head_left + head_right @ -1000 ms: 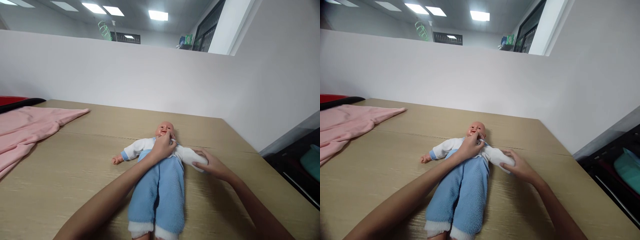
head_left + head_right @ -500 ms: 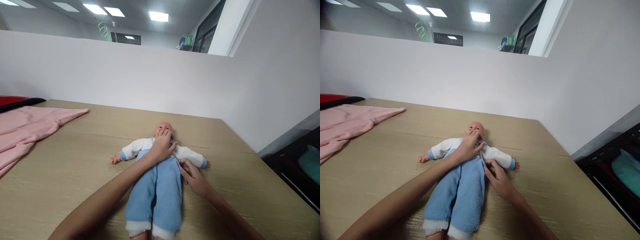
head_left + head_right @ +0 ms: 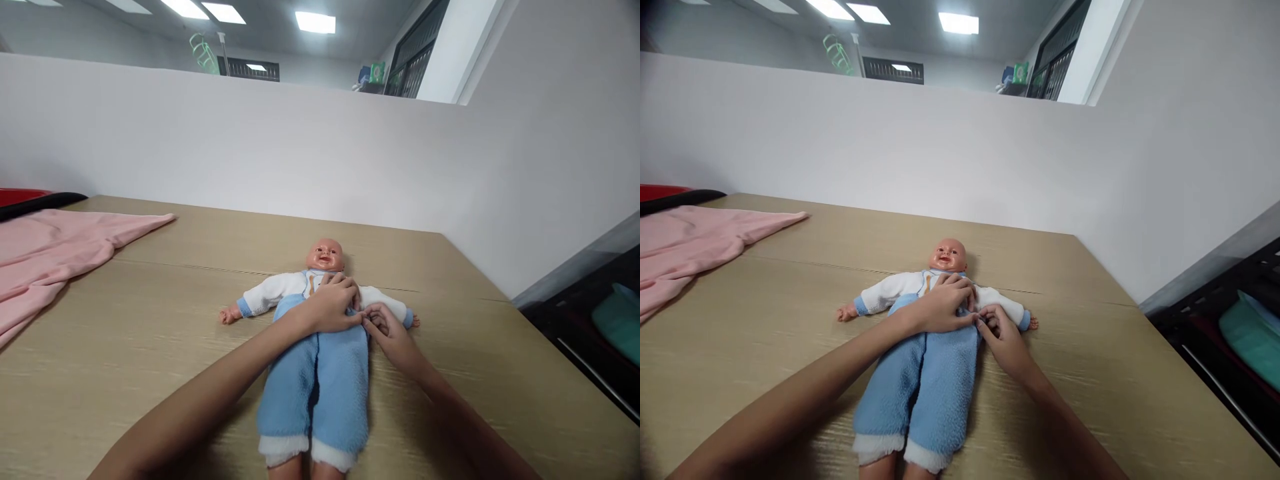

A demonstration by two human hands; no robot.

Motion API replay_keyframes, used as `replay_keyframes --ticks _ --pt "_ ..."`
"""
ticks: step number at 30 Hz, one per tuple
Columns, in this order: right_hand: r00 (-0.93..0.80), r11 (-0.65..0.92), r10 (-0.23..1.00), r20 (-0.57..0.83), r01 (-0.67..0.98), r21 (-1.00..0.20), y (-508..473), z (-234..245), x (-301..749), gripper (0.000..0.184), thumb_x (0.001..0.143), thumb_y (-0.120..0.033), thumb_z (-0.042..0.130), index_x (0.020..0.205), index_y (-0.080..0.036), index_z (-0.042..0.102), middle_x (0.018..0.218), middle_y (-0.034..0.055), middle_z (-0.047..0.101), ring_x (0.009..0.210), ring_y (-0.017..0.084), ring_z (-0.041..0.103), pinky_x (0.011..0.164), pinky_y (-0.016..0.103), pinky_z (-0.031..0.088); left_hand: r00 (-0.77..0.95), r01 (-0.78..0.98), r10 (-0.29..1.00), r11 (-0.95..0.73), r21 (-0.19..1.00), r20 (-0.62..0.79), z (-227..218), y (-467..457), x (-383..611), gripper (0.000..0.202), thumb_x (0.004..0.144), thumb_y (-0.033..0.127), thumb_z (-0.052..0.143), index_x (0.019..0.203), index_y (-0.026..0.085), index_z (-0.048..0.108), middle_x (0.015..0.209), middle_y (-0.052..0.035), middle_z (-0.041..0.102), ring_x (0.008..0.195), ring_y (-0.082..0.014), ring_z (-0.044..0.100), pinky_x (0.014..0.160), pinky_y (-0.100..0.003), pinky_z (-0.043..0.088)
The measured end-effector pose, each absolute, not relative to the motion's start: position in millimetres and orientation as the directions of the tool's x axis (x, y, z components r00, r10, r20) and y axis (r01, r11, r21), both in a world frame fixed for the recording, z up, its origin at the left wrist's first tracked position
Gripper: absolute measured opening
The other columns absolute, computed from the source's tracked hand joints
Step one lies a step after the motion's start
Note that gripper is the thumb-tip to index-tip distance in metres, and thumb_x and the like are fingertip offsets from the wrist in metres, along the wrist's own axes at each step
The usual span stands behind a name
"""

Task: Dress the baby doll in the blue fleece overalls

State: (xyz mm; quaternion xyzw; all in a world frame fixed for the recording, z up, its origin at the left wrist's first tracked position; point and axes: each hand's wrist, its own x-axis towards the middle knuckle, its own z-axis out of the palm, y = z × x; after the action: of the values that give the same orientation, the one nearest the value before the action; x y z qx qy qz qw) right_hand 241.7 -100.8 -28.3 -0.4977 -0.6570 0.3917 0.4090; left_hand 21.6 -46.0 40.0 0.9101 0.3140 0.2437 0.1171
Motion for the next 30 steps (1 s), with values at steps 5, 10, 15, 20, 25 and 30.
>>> replay_keyframes --ticks 5,10,15,20,25,30 --pt "-0.203 0.454 0.833 0.514 0.782 -0.427 -98.6 -20.0 273.9 0.026 0.1 -0.036 0.066 0.122 -0.023 0.065 0.124 0.0137 0.069 0.115 0.034 0.063 0.105 0.054 0.048 0.692 0.512 0.636 -0.765 0.389 0.341 41.7 -46.1 20.5 0.024 0.091 0.029 0.068 0.115 0.025 0.065 0.12 -0.0074 0.07 0.12 -0.031 0.057 0.107 -0.05 0.041" --pt "-0.32 0.493 0.823 0.47 0.813 -0.31 -75.6 -22.4 325.2 0.053 0.093 -0.038 0.077 0.143 -0.026 0.063 0.139 0.0147 0.068 0.126 0.038 0.063 0.108 0.056 0.051 0.73 0.469 0.595 -0.793 0.388 0.335 48.8 -39.0 24.9 0.037 0.09 0.024 0.067 0.127 0.026 0.062 0.131 -0.0067 0.068 0.127 -0.0297 0.056 0.114 -0.05 0.038" --pt "-0.322 0.59 0.759 0.566 0.708 -0.389 -81.7 -11.0 332.0 0.047 0.094 -0.034 0.08 0.139 -0.032 0.067 0.127 0.0092 0.073 0.117 0.032 0.069 0.099 0.05 0.059 0.779 0.476 0.573 -0.805 0.354 0.257 46.7 -29.8 41.3 0.064 0.086 0.044 0.082 0.142 0.024 0.056 0.142 -0.0125 0.065 0.132 -0.0345 0.056 0.114 -0.05 0.041" --pt "-0.314 0.712 0.607 0.73 0.623 -0.324 -108.0 7.1 297.9 0.061 0.09 -0.028 0.086 0.145 -0.033 0.06 0.129 0.0112 0.069 0.12 0.032 0.069 0.1 0.049 0.06 0.712 0.538 0.612 -0.791 0.293 0.344 35.0 -33.1 49.6 0.058 0.087 0.032 0.077 0.14 0.023 0.058 0.136 -0.0108 0.07 0.121 -0.0336 0.06 0.106 -0.049 0.044" --pt "-0.192 0.706 0.555 0.809 0.622 -0.338 -113.8 5.0 280.0 0.079 0.085 -0.028 0.09 0.153 -0.031 0.049 0.138 0.0139 0.064 0.129 0.036 0.063 0.11 0.057 0.055 0.651 0.492 0.616 -0.787 0.372 0.444 29.3 -37.2 40.7 0.047 0.089 0.023 0.07 0.135 0.024 0.061 0.13 -0.0089 0.073 0.117 -0.0314 0.062 0.103 -0.047 0.045" --pt "-0.058 0.599 0.659 0.75 0.643 -0.477 -105.9 -10.6 278.0 0.083 0.092 -0.033 0.082 0.162 -0.028 0.037 0.145 0.0163 0.058 0.125 0.034 0.064 0.11 0.059 0.055 0.485 0.4 0.685 -0.726 0.559 0.543 25.0 -35.8 30.4 0.052 0.087 0.019 0.069 0.139 0.02 0.059 0.131 -0.012 0.071 0.12 -0.0312 0.063 0.106 -0.047 0.048"
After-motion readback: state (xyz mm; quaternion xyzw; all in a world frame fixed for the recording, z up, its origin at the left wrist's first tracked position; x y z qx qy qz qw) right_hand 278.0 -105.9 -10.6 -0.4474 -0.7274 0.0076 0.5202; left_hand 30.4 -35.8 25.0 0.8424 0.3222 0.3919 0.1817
